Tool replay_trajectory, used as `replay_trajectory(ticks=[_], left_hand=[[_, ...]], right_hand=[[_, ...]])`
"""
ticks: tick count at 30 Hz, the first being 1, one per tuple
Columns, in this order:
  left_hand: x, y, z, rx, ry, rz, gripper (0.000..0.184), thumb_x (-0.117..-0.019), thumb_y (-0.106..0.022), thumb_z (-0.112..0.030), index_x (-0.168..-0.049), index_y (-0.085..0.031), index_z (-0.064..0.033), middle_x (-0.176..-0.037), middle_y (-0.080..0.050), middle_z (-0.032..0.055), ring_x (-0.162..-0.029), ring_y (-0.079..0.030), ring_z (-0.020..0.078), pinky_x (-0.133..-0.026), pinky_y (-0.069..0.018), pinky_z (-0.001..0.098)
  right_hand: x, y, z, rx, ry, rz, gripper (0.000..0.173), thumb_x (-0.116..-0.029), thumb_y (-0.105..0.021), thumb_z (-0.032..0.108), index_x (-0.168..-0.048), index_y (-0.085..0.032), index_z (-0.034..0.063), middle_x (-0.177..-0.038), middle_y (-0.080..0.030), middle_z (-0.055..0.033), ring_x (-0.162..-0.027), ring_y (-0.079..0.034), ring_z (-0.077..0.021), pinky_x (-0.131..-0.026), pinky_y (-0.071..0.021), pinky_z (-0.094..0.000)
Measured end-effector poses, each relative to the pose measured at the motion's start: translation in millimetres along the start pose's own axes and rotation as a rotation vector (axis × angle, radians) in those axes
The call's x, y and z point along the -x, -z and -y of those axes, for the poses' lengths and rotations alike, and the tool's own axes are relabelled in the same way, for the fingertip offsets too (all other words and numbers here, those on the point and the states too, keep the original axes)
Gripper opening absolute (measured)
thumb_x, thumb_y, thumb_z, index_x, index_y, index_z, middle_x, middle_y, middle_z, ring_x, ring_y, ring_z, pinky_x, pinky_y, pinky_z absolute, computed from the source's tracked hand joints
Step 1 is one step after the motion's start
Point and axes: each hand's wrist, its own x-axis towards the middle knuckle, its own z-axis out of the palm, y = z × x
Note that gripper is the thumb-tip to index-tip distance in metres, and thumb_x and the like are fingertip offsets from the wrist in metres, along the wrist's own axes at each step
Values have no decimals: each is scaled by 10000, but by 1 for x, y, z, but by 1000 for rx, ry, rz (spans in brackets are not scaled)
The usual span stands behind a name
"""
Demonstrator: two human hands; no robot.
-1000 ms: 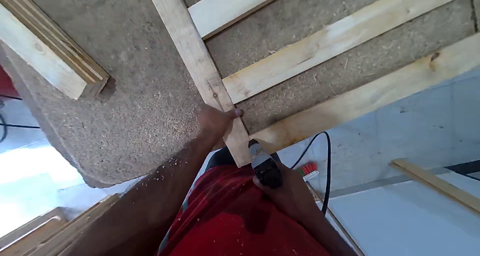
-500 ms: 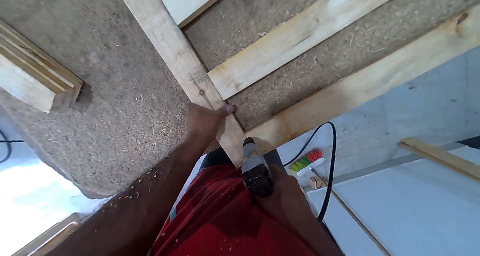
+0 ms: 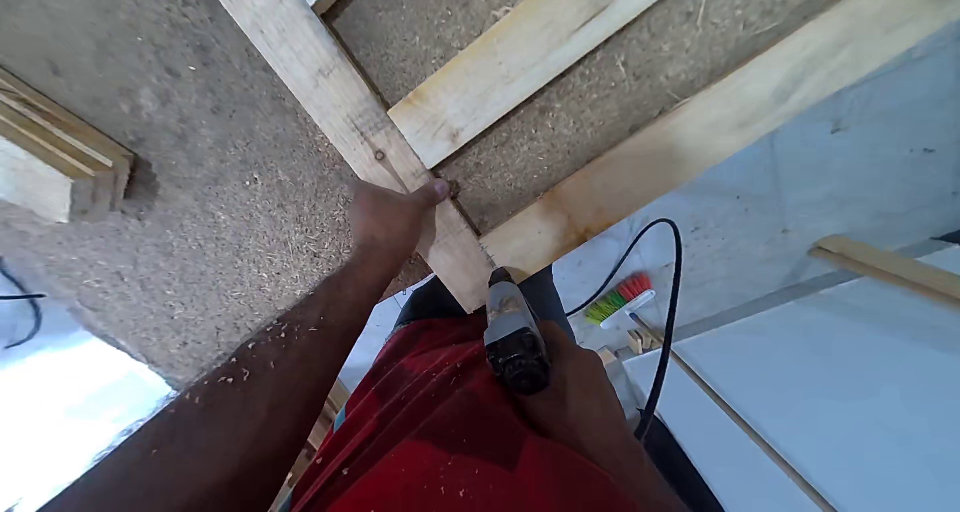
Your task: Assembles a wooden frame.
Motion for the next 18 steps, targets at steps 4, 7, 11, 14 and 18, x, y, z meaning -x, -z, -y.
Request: replay_trajectory(ticks=[4, 7, 11, 14, 18], left_hand=[[0, 0, -1, 7, -8, -2, 1027, -671, -938, -505, -1404, -425, -1, -1150, -682, 181, -1064, -700, 298, -920, -584, 548], [-1, 0, 0, -4, -10, -5, 1000, -671, -934, -519, -1377, -448, -3, -1134, -685, 180, -1052, -702, 300, -910, -583, 558], [-1, -1, 0, -7, 0, -15, 976, -663, -936, -525, -1349, -477, -5, -1108, -694, 180, -1029, -709, 307, -889, -589, 565], [-2, 0, -1, 0, -8, -8, 972, -675, -932, -516, -1360, -465, -10, -1116, -692, 171, -1030, -711, 294, -892, -592, 555], [-2, 1, -3, 12, -14, -18, 968, -673, -940, -500, -1358, -467, -6, -1115, -691, 169, -1027, -709, 284, -891, -593, 539]], right_hand=[[5, -5, -7, -13, 11, -32, 535, -795, -734, 521, -1159, -665, 135, -858, -717, -42, -835, -715, -219, -727, -574, -468], [8, -7, -11, -13, 8, -35, 528, -798, -730, 522, -1138, -668, 123, -868, -717, -50, -845, -713, -224, -735, -569, -465], [10, -11, -17, -14, 15, -52, 545, -808, -712, 581, -1135, -681, 145, -865, -721, -32, -840, -717, -201, -731, -578, -456], [12, -11, -18, -19, 8, -54, 523, -820, -701, 584, -1100, -681, 144, -861, -718, -28, -834, -715, -190, -728, -577, -447], [11, -17, -23, -22, 71, -133, 578, -819, -711, 565, -1201, -690, 132, -879, -741, -37, -823, -727, -205, -719, -590, -459]])
